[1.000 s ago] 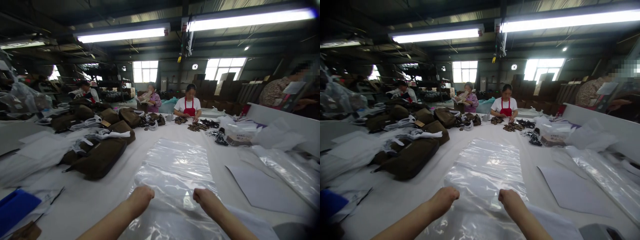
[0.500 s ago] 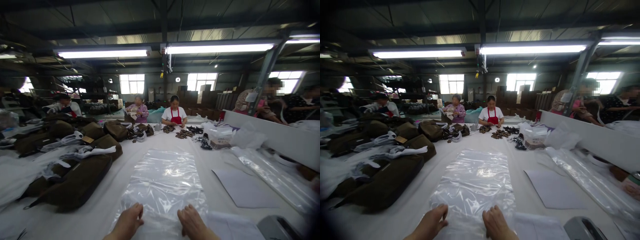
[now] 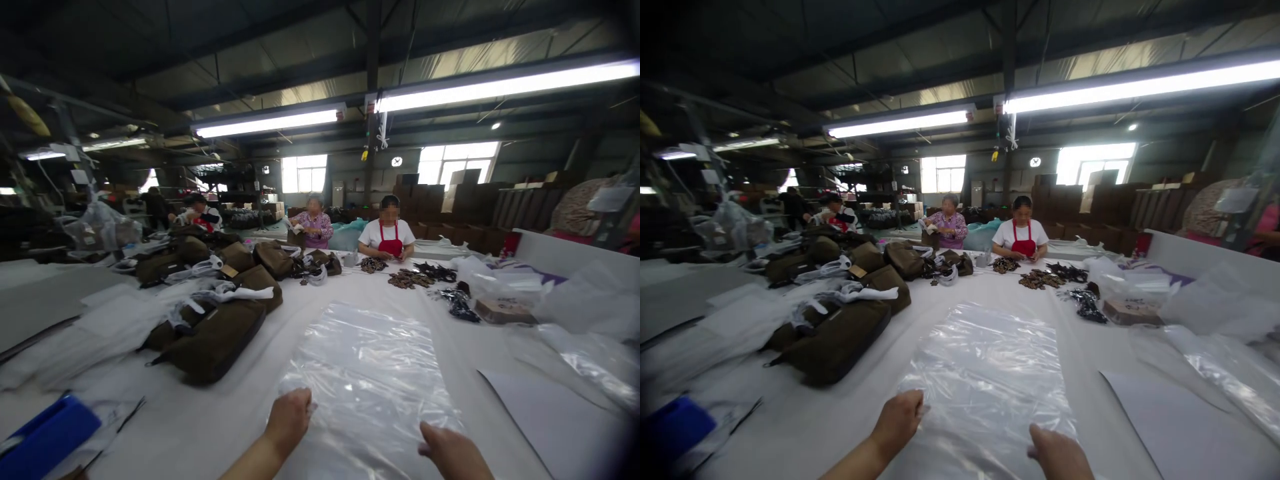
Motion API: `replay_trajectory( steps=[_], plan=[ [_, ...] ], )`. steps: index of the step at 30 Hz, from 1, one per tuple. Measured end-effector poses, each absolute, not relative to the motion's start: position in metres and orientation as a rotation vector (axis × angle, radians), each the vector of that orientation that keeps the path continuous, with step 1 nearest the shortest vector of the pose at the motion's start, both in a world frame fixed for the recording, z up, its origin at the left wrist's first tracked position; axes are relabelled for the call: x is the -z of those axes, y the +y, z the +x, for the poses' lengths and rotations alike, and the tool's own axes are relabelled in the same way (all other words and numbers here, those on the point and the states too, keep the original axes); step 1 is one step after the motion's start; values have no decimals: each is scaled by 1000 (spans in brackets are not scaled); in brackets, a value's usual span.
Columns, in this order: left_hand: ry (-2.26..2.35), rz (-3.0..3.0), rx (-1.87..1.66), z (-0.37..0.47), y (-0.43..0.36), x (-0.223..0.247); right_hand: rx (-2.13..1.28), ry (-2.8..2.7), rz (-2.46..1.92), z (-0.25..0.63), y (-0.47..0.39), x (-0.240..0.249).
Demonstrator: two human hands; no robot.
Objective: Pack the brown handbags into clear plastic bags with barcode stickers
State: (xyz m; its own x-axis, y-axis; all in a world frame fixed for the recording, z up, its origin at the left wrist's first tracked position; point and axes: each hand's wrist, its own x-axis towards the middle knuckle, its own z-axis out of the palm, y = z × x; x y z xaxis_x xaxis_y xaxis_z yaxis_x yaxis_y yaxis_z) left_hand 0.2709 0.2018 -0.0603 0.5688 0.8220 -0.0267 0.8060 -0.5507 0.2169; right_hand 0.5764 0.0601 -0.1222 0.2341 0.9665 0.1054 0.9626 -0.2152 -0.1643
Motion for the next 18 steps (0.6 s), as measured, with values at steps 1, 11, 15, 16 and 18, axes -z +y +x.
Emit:
replay_trajectory(
  steps=[1, 11, 15, 16, 18],
  plan=[
    [1332, 2601, -90, 270, 201, 57, -133, -1801, -2308, 578, 57, 115],
    [1571, 2313, -142, 256, 232, 54, -587, -1119, -2206, 579, 59, 94],
    [1571, 2194, -319, 269, 254, 36, -444, -814, -2258, 600, 74, 95],
    [1570, 2151, -382, 272, 261, 30, -405, -745, -2254, 608, 76, 93],
    [1575, 2033, -526, 276, 276, 18, -339, -654, -2200, 621, 79, 86]
  ],
)
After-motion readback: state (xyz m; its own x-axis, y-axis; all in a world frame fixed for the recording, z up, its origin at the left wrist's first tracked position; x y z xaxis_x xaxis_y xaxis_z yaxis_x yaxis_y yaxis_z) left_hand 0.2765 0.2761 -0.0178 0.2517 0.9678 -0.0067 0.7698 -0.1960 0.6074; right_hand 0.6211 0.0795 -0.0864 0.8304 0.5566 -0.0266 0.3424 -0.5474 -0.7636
